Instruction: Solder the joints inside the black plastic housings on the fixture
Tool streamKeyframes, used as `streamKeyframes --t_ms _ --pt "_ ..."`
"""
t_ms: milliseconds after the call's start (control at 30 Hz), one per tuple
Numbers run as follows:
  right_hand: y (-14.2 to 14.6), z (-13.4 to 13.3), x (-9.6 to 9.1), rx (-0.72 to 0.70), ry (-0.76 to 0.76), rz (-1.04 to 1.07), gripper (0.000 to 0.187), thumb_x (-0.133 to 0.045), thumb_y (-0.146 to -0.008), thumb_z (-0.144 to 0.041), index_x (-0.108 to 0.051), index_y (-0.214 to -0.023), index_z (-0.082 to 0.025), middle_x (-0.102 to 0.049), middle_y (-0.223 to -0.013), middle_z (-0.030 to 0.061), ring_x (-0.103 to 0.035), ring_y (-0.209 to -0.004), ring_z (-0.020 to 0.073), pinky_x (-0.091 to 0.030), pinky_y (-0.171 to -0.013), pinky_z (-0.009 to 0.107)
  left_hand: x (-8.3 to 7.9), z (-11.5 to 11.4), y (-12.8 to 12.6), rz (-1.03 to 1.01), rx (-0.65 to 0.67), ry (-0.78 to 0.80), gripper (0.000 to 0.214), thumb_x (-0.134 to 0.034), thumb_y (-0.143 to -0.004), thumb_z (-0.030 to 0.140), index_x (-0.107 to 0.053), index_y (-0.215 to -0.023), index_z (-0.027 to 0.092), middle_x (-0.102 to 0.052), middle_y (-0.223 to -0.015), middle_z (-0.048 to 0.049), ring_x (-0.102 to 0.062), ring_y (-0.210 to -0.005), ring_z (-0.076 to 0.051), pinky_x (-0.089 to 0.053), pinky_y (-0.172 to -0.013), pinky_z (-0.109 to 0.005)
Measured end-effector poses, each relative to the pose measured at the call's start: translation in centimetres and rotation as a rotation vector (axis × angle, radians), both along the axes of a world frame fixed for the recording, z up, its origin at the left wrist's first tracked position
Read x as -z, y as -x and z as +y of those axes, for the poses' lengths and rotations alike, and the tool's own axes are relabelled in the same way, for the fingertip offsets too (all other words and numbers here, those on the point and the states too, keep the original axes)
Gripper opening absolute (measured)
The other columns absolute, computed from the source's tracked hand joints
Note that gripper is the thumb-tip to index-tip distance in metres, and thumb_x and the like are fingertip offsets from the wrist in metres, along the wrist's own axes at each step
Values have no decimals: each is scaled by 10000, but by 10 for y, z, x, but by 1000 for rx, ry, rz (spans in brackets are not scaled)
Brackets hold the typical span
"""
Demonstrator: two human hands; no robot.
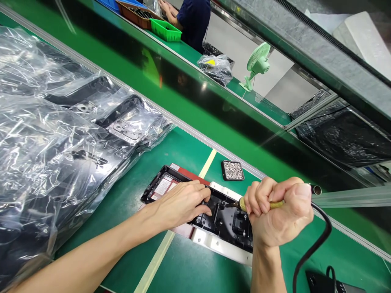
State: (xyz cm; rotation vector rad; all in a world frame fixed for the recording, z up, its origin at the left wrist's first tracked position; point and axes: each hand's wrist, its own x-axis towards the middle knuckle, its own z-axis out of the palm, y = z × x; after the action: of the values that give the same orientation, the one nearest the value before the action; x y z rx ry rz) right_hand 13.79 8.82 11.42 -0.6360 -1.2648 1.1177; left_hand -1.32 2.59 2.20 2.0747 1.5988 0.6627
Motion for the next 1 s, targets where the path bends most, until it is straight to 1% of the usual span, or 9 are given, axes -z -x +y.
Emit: streamKeyframes --t_ms 100,233,367,500,633,833,1000 --pt "0 0 -1 -2 18 9 320 -454 -923 -276 -429 -610 -213 -337 -407 -88 -260 -300 71 -277 -282 191 0 0 -1 0 2 -7 227 -673 -907 394 -602 -883 180 -680 -890 -14 -625 -873 -202 -407 -658 -307" --pt "1 0 -2 7 40 14 352 -479 -921 -326 -428 -592 -211 -335 -396 -87 -255 -294 67 -273 -280 187 -2 0 -1 6 5 -12 228 -669 -910 395 -605 -886 177 -684 -892 -20 -624 -866 -203 -403 -656 -307" --pt "2 0 -2 16 30 7 366 -487 -914 -355 -422 -583 -214 -329 -391 -86 -253 -291 70 -267 -277 191 -4 -1 0 6 5 -5 232 -665 -913 396 -605 -873 176 -682 -873 -22 -624 -861 -205 -401 -651 -306" --pt "2 -1 0 29 33 6 394 -510 -919 -390 -421 -579 -211 -324 -390 -87 -256 -292 69 -273 -283 193 -2 -1 0 6 5 -17 223 -672 -910 387 -606 -875 177 -679 -867 -23 -624 -852 -200 -401 -642 -302" --pt "2 -2 0 30 24 8 392 -527 -912 -394 -428 -579 -212 -332 -389 -85 -257 -292 72 -267 -277 198 1 -1 0 -3 6 -49 218 -671 -913 387 -607 -880 181 -676 -863 -22 -624 -848 -196 -399 -633 -300" --pt "2 -2 0 12 14 8 396 -515 -927 -390 -427 -585 -209 -330 -398 -86 -261 -299 69 -270 -282 195 -2 0 0 -1 6 -13 229 -665 -915 391 -601 -871 176 -681 -877 -23 -621 -853 -199 -404 -647 -302" --pt "2 -2 0 15 -6 2 376 -503 -930 -361 -428 -595 -208 -331 -404 -87 -263 -304 66 -274 -289 188 -1 -1 0 1 9 -32 231 -661 -918 397 -604 -878 177 -678 -868 -22 -623 -850 -200 -396 -636 -300"
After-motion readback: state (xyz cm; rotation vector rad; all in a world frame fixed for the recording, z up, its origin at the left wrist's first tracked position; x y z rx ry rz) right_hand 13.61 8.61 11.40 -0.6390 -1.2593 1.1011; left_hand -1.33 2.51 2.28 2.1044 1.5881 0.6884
